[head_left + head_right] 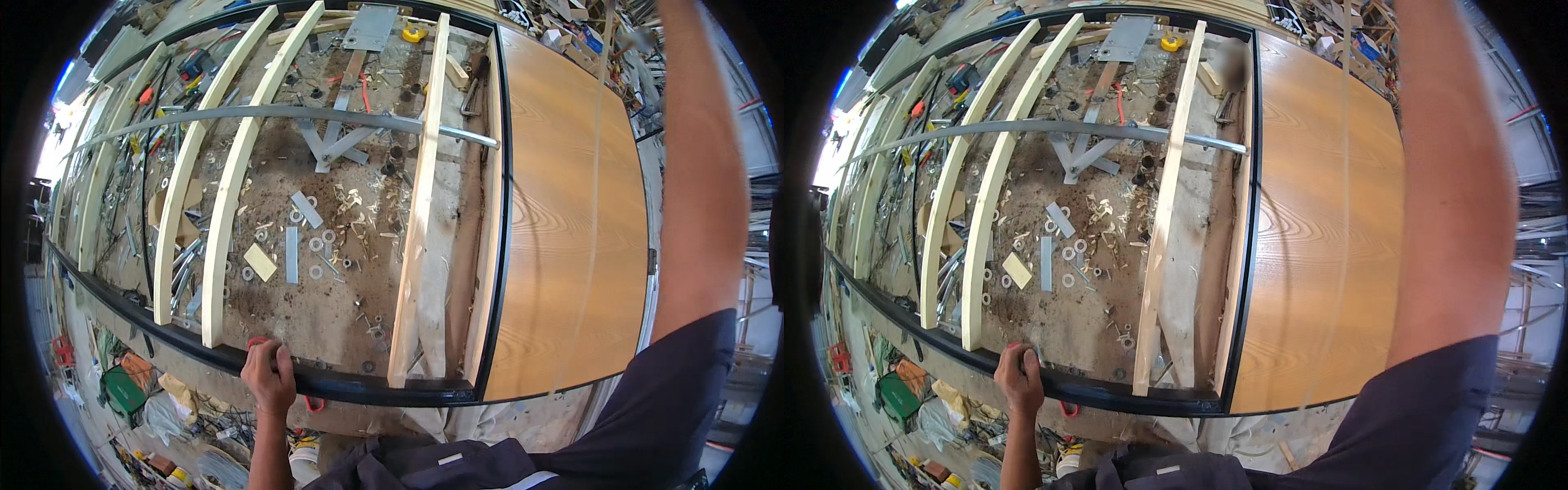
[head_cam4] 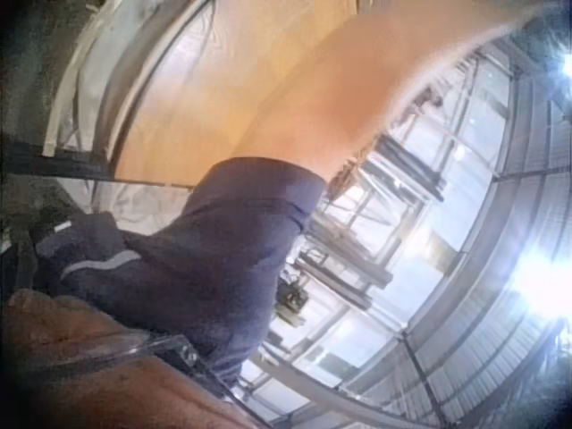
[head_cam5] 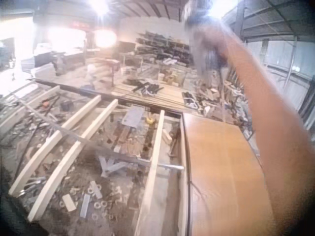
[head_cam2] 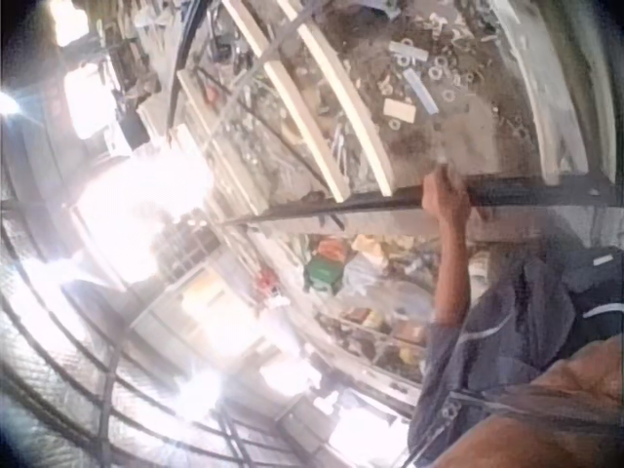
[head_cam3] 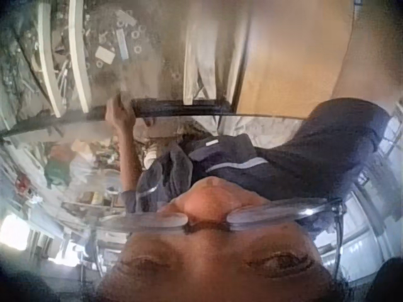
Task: The person assembles a curved wooden panel onto a metal frame in a workshop. They use a pneumatic nail gun to fasten the panel and a caulking gun to apply sealant along the frame edges. A coworker assists by handing over materials and helping position the panel.
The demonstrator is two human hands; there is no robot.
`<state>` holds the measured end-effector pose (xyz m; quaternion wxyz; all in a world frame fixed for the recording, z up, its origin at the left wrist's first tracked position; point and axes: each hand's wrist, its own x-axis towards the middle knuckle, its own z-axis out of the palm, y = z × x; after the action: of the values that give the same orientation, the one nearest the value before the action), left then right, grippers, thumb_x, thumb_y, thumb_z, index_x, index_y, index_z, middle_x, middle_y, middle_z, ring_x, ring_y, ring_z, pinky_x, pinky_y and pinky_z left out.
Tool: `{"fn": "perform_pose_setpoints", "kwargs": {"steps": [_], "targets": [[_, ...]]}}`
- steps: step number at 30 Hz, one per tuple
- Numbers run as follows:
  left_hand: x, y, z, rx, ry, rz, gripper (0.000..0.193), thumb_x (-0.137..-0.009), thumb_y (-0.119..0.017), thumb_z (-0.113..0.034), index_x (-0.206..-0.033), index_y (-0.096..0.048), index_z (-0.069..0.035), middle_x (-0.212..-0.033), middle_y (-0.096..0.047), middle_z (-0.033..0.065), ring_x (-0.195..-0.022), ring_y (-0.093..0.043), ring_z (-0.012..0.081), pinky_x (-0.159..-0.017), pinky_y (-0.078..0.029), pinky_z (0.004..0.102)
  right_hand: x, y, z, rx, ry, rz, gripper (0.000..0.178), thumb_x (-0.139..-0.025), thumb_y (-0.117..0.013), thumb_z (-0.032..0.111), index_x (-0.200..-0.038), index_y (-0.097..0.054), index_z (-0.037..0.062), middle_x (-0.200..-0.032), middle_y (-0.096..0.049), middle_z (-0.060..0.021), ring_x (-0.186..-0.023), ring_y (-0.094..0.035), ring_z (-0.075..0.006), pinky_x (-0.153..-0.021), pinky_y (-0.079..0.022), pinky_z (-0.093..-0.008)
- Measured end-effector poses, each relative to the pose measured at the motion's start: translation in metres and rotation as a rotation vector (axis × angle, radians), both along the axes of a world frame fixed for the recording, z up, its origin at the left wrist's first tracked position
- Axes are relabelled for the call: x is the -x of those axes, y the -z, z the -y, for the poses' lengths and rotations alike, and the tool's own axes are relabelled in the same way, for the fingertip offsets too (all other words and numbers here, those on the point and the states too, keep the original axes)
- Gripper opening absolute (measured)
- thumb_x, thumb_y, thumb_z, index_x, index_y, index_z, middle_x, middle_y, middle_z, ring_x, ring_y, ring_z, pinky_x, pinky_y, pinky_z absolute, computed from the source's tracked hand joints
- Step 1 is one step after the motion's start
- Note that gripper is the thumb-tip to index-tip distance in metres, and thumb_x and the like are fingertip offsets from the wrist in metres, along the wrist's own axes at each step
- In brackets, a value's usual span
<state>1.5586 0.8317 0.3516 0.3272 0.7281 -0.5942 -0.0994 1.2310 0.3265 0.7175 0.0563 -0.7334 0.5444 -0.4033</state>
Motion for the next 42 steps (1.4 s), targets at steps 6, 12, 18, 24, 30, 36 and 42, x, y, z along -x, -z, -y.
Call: {"fn": "perform_pose_setpoints", "kwargs": {"steps": [6, 12, 18, 24, 30, 36, 42], "targets": [[-0.003, 0.005, 0.008, -0.014, 0.049, 0.0, 0.008, -0.087, -0.063, -0.005, -0.093, -0.062, 0.0, -0.074, -0.059, 0.0127, -0.063, -0.056, 0.0337, -0.058, -0.045, 0.0415, 0.088, 0.156, 0.098, -0.557, 0.004, -0.075, 0.022, -0.089, -0.068, 0.024, -0.086, -0.07, 0.0031, -0.068, -0.065, -0.0059, -0.055, -0.059, -0.013, -0.051, -0.049, -0.031], [-0.002, 0.002, 0.003, -0.161, 0.015, 0.032, 0.011, -0.086, -0.061, -0.007, -0.093, -0.061, 0.001, -0.075, -0.059, 0.0143, -0.064, -0.055, 0.0354, -0.058, -0.044, 0.0429, 0.091, 0.245, 0.113, -0.777, 0.072, 0.004, 0.025, -0.086, -0.073, 0.024, -0.096, -0.067, 0.0011, -0.075, -0.067, -0.0069, -0.06, -0.063, -0.0127, -0.053, -0.055, -0.032], [-0.004, 0.004, 0.007, -0.229, 0.025, 0.042, 0.014, -0.084, -0.061, -0.009, -0.094, -0.061, 0.001, -0.076, -0.059, 0.0149, -0.065, -0.055, 0.0357, -0.057, -0.043, 0.0437, 0.081, 0.26, 0.125, -0.763, 0.169, -0.037, 0.024, -0.085, -0.073, 0.023, -0.093, -0.066, 0.0014, -0.071, -0.065, -0.0062, -0.056, -0.062, -0.013, -0.052, -0.055, -0.032], [-0.006, -0.001, 0.015, -0.137, 0.086, 0.107, 0.016, -0.094, -0.066, -0.019, -0.099, -0.069, -0.004, -0.077, -0.063, 0.0171, -0.066, -0.06, 0.037, -0.059, -0.05, 0.0453, 0.104, 0.282, 0.172, -0.764, 0.199, -0.093, 0.023, -0.086, -0.071, 0.022, -0.091, -0.066, -0.0001, -0.066, -0.064, -0.0079, -0.051, -0.059, -0.0146, -0.046, -0.051, -0.0313], [-0.007, 0.004, 0.008, -0.162, 0.027, 0.082, 0.022, -0.097, -0.064, -0.023, -0.098, -0.069, -0.001, -0.073, -0.06, 0.0164, -0.06, -0.056, 0.034, -0.054, -0.046, 0.0424, 0.105, 0.289, 0.211, -0.931, 0.251, -0.196, 0.022, -0.087, -0.068, 0.019, -0.074, -0.066, 0.0018, -0.063, -0.064, -0.0131, -0.051, -0.06, -0.0241, -0.053, -0.05, -0.043], [-0.012, 0.005, 0.005, -0.147, 0.021, 0.036, 0.023, -0.096, -0.065, -0.024, -0.098, -0.07, -0.002, -0.073, -0.06, 0.0156, -0.059, -0.055, 0.0328, -0.053, -0.045, 0.0415, 0.131, 0.29, 0.229, -1.099, 0.197, -0.128, 0.023, -0.093, -0.061, 0.02, -0.081, -0.063, 0.0004, -0.07, -0.065, -0.0154, -0.06, -0.064, -0.0276, -0.062, -0.054, -0.0447], [-0.012, 0.003, 0.005, -0.227, 0.048, 0.025, 0.017, -0.088, -0.064, -0.014, -0.097, -0.064, 0.0, -0.076, -0.06, 0.0156, -0.064, -0.056, 0.0352, -0.058, -0.045, 0.0428, 0.1, 0.268, 0.128, -0.852, 0.148, -0.069, 0.019, -0.084, -0.072, 0.02, -0.083, -0.066, 0.0018, -0.067, -0.064, -0.0072, -0.053, -0.06, -0.015, -0.048, -0.051, -0.0344]]}}
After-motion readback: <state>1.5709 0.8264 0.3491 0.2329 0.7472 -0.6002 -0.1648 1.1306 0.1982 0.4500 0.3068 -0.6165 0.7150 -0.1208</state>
